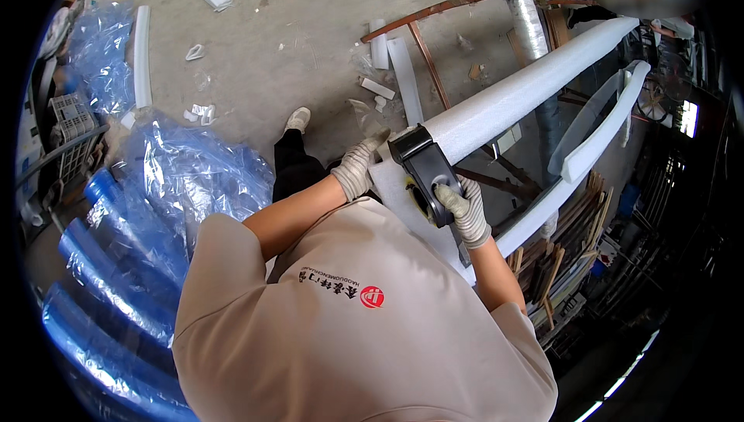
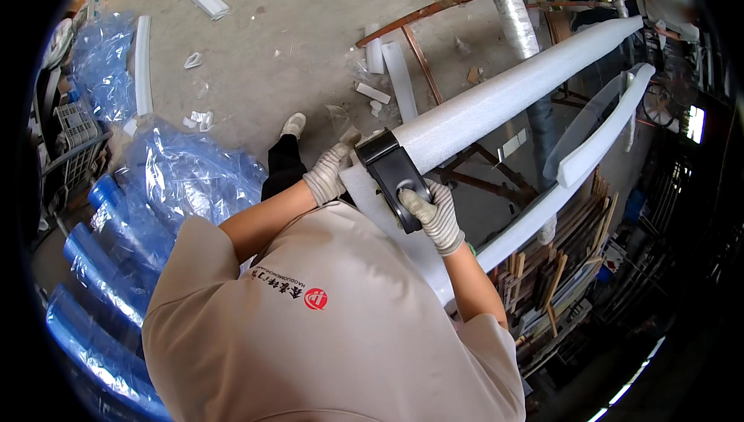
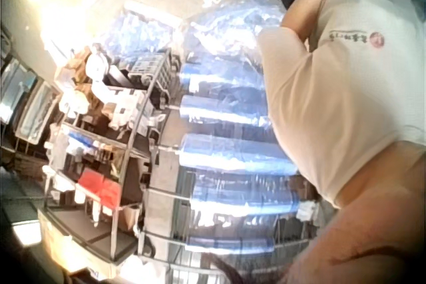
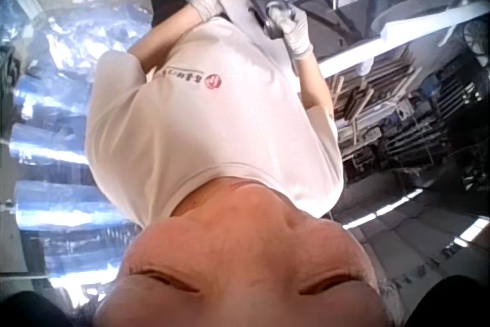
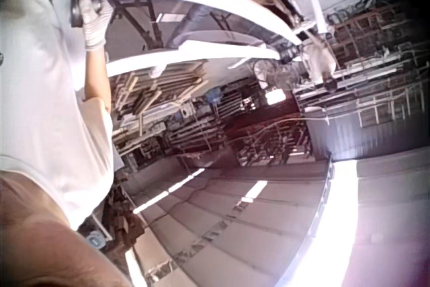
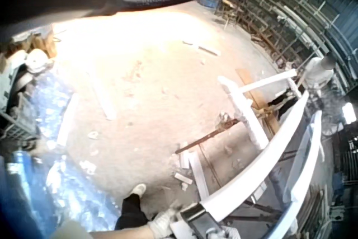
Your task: The person wraps foam padding around the edges of a metal window frame and secures it using tape from a hand-held dispenser.
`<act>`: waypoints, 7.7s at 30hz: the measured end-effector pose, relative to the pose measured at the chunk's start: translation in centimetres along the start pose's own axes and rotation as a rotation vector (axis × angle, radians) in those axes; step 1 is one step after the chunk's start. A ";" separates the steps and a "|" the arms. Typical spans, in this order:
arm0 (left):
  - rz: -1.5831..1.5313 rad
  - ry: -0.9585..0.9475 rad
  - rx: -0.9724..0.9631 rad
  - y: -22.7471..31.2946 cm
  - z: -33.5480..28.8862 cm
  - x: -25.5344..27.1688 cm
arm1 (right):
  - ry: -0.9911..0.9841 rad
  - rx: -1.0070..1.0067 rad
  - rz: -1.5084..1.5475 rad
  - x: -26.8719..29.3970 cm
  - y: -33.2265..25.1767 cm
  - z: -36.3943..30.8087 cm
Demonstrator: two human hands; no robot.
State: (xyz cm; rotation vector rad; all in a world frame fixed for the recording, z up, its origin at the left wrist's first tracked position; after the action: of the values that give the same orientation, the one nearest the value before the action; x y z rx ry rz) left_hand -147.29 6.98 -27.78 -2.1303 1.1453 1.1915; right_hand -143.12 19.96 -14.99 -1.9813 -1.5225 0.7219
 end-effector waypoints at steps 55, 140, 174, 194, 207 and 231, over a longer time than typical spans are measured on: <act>0.531 0.056 0.165 -0.9 4.0 8.2 | -0.084 0.106 0.090 -4.5 -1.9 1.7; 1.962 -0.684 0.300 -3.5 -9.1 -7.6 | 0.058 0.106 -0.134 -2.7 9.3 -15.5; 1.998 -0.258 -0.781 1.0 16.0 -6.0 | 0.864 0.049 -1.006 -11.7 14.5 -5.4; 2.417 -0.495 0.233 8.4 3.7 0.2 | 0.984 0.091 -0.950 -9.0 20.3 -12.2; 2.462 -1.605 0.206 -7.7 -4.6 0.0 | 1.479 0.182 1.345 -13.7 31.7 -6.5; 2.063 -1.021 1.189 -31.6 -9.2 -4.9 | 0.933 0.752 0.966 -4.9 33.2 -23.2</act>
State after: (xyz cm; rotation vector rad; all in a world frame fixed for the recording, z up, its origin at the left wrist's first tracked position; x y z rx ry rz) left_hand -118.10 20.44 -19.23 1.0170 2.2309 1.0901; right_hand -105.33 5.77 -20.99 -1.8727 0.2805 0.4491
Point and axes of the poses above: each hand's wrist, its own z-axis towards the middle knuckle, its own x-axis out of the back of the hand, y = z × x, the point moved 6 cm from there along z, towards the middle knuckle, and after that the axes turned 10 degrees about z, right-handed, at the moved point
